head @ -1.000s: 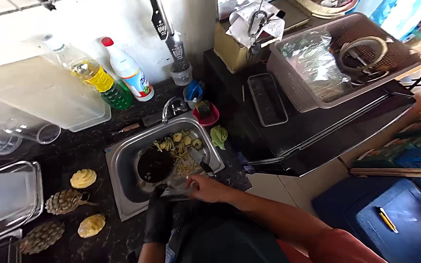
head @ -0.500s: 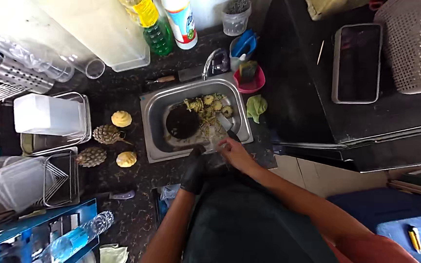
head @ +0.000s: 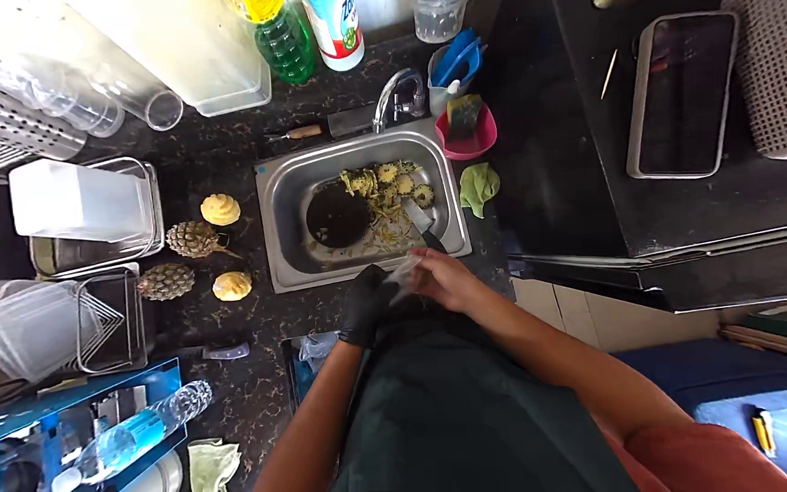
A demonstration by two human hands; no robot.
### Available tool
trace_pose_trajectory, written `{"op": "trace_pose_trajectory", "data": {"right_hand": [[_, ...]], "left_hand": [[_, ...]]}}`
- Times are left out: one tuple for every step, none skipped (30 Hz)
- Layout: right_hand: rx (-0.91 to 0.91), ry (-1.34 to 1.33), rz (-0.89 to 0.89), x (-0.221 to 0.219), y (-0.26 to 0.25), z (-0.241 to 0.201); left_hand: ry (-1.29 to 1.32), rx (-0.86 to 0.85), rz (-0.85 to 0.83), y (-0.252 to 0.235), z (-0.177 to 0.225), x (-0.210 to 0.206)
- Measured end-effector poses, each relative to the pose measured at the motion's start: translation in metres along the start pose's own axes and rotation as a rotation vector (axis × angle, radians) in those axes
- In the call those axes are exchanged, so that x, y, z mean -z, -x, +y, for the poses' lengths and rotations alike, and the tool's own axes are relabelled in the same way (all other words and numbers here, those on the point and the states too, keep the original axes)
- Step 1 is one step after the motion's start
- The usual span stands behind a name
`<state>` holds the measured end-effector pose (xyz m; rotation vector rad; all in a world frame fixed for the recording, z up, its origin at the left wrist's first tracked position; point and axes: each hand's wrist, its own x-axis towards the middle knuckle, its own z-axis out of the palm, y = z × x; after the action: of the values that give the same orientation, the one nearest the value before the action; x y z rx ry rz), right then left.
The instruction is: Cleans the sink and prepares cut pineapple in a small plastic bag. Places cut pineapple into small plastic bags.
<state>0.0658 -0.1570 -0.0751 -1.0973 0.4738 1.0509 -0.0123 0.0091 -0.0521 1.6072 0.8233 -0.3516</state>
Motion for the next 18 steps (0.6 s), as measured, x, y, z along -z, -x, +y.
{"op": "trace_pose_trajectory", "data": {"right_hand": [[0.014,0.009,-0.056,-0.002,0.004,0.0],[0.067,0.082,-0.125,-0.004,0.008,0.0],[0.128,0.196,-0.2,-0.004,0.011,-0.001],[0.168,0.317,-0.266,-0.003,0.013,-0.002],[0.193,0.433,-0.297,-0.003,0.015,-0.003],[0.205,0.555,-0.271,-0.001,0.014,-0.002],[0.212,0.687,-0.187,0.001,0.01,-0.001],[0.211,0.81,-0.076,0.003,0.005,-0.001],[0.203,0.873,0.014,0.006,0.0,-0.002],[0.19,0.854,0.055,0.008,-0.003,-0.001],[0.17,0.752,0.042,0.012,-0.005,0.0],[0.139,0.588,-0.011,0.014,-0.005,0.001],[0.114,0.426,-0.085,0.016,-0.003,0.003],[0.106,0.326,-0.17,0.016,-0.001,0.004],[0.12,0.309,-0.248,0.015,0.001,0.005],[0.146,0.365,-0.298,0.014,0.003,0.005],[0.173,0.496,-0.308,0.013,0.005,0.004],[0.19,0.685,-0.258,0.012,0.006,0.003]], "left_hand": [[0.022,0.041,0.105,-0.005,-0.005,0.0],[0.11,0.085,0.194,-0.012,-0.009,-0.001],[0.209,0.119,0.261,-0.019,-0.011,-0.001],[0.288,0.14,0.293,-0.023,-0.013,-0.001],[0.345,0.151,0.3,-0.024,-0.015,-0.002],[0.397,0.148,0.265,-0.022,-0.016,-0.002],[0.452,0.13,0.186,-0.018,-0.017,0.0],[0.476,0.094,0.05,-0.013,-0.016,0.004],[0.433,0.047,-0.105,-0.006,-0.014,0.008],[0.349,0.001,-0.21,-0.001,-0.012,0.009],[0.27,-0.018,-0.236,0.002,-0.009,0.009],[0.214,-0.009,-0.173,0.001,-0.01,0.007],[0.182,0.026,-0.048,-0.003,-0.014,0.006],[0.157,0.069,0.077,-0.011,-0.02,0.005],[0.135,0.096,0.169,-0.019,-0.026,0.005],[0.118,0.11,0.227,-0.026,-0.033,0.005],[0.088,0.108,0.241,-0.03,-0.038,0.004],[0.037,0.091,0.225,-0.032,-0.041,0.004]]}}
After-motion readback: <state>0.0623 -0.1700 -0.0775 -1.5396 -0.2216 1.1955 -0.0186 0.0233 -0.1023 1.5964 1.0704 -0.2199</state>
